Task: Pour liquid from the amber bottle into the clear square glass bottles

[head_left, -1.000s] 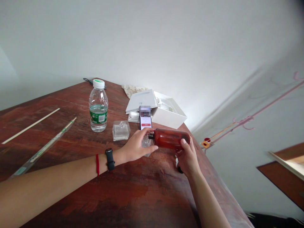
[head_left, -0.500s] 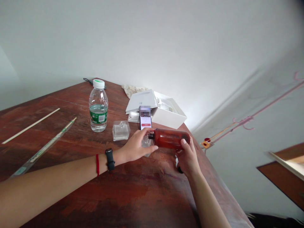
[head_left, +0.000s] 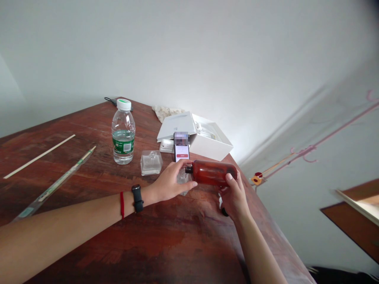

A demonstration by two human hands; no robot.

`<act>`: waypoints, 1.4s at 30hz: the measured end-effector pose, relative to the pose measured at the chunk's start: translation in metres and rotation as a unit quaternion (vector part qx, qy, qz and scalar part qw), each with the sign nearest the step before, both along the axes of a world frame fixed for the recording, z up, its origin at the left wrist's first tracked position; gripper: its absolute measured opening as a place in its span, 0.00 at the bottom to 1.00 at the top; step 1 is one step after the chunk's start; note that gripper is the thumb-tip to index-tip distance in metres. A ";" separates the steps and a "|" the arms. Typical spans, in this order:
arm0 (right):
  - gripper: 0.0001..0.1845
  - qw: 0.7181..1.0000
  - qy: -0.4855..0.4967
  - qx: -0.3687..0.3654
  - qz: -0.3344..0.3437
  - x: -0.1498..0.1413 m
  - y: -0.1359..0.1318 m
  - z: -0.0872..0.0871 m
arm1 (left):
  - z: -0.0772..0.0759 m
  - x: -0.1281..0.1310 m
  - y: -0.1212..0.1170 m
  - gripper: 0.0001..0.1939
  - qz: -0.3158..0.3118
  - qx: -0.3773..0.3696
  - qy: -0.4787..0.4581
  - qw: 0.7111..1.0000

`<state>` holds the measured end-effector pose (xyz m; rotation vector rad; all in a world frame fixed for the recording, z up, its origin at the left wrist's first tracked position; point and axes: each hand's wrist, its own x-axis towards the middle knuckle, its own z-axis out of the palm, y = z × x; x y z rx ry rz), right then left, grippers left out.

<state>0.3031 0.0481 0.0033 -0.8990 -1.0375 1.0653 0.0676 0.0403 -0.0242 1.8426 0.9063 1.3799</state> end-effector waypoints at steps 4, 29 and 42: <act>0.25 1.000 0.002 -0.001 -0.002 0.000 0.000 0.000 | -0.001 0.000 0.001 0.30 -0.002 0.004 -0.003 1.000; 0.25 1.000 -0.012 -0.006 -0.012 0.001 -0.002 0.000 | -0.001 0.000 0.000 0.30 -0.001 0.005 -0.004 1.000; 0.24 1.000 -0.028 0.000 -0.003 0.004 0.000 -0.004 | -0.001 0.000 0.001 0.29 -0.018 0.007 -0.019 1.000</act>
